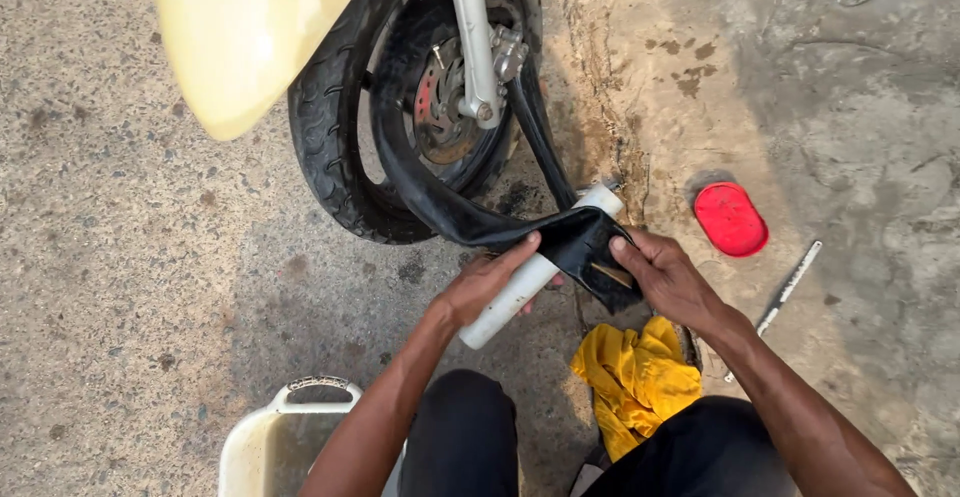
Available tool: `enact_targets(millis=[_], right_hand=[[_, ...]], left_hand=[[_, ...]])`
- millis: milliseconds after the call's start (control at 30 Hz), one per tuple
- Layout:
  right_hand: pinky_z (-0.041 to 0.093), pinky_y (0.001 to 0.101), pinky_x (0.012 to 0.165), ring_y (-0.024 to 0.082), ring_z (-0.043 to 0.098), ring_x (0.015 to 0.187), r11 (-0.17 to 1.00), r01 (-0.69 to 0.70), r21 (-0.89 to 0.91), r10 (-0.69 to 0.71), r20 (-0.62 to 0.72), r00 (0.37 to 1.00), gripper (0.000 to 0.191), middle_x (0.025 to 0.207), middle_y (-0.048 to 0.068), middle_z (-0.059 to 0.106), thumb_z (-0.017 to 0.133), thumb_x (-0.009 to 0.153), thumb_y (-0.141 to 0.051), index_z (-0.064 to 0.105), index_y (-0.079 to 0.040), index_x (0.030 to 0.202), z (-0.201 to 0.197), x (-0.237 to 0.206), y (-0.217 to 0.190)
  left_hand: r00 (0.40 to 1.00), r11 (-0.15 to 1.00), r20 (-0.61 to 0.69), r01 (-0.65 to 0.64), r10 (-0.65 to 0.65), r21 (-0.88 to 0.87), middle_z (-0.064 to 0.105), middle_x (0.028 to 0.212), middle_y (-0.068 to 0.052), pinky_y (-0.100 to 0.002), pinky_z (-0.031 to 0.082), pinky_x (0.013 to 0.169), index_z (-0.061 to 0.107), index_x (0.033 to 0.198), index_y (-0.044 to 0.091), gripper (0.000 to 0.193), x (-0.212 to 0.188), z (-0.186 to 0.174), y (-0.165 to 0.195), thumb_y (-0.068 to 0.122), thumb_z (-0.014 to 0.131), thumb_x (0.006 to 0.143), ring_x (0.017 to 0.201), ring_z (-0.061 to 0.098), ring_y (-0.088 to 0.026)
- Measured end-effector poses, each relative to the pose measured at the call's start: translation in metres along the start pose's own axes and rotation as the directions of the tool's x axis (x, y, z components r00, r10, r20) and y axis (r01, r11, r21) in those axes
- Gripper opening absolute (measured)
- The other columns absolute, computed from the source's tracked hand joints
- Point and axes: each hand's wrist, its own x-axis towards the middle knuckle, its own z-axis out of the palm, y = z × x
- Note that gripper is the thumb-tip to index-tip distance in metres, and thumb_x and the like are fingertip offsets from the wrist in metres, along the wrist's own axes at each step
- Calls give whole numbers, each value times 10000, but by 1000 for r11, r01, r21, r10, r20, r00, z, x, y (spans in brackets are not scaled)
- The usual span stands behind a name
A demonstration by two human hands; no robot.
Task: The person kneels beside a scooter and wraps a strip of black rubber around a white plastic pipe, securing it with a thin wooden pin. They repeatedly wipe the rubber and pipe with a yellow cloth, then file the wrapped rubber surface with a metal file.
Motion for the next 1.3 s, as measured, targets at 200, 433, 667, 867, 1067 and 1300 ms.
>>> enact_targets(millis=[200, 433, 667, 867, 1067, 1300], right_hand=[[496, 315, 589, 83, 562, 650, 961, 257, -103, -263, -42, 964, 246, 703, 33, 641, 518, 1070, -253, 678, -70, 1111, -4, -2, -9], [542, 305, 577, 84, 686, 639, 907, 420, -37, -420, 21, 907, 256, 739, 43, 720, 511, 1071, -247, 685, -60, 1083, 18, -3, -10], [522, 309, 547, 111, 651, 580, 954, 278, 112, -296, 205, 933, 402, 682, 63, 729, 462, 1064, -319, 736, -31, 1005, -2, 0, -3], [618, 321, 667, 98, 734, 727, 915, 213, 344, -306, 242, 921, 421, 826, 59, 771, 471, 1046, -348, 731, -18, 1053, -7, 2, 7], [494, 331, 574, 133, 581, 580, 981, 144, -127, -125, 148, 981, 377, 644, 107, 658, 521, 1052, -322, 751, -30, 995, -3, 10, 18], [525, 335, 630, 154, 665, 731, 944, 281, -172, -299, -92, 950, 270, 852, 59, 710, 669, 947, -284, 661, -40, 1064, 17, 12, 33]], left_hand=[[996, 984, -28, 77, -82, -161, 728, 777, -131, -318, 611, 462, 676, 1167, 21, 871, -33, 17, 43, 789, 405, 855, 593, 739, -162], [998, 925, 15, 67, -66, -374, 677, 769, -84, -308, 602, 501, 614, 1184, 38, 737, -44, 46, 38, 706, 549, 881, 575, 684, -163], [1000, 861, 5, 1, 2, -508, 692, 848, -89, -324, 600, 563, 612, 1209, -5, 685, -25, 47, 14, 620, 651, 930, 660, 697, -183], [987, 848, 105, -45, 118, -528, 709, 863, -69, -344, 610, 622, 487, 1445, 105, 806, 0, 59, -15, 664, 615, 878, 699, 704, -169], [984, 947, -164, -122, 75, -299, 653, 723, -91, -357, 582, 514, 537, 1217, 85, 593, 8, 63, -23, 583, 646, 914, 572, 671, -194], [959, 940, -281, -119, 26, -319, 646, 596, -81, -311, 551, 393, 668, 886, 28, 629, -1, 66, -5, 642, 542, 931, 437, 649, -168]])
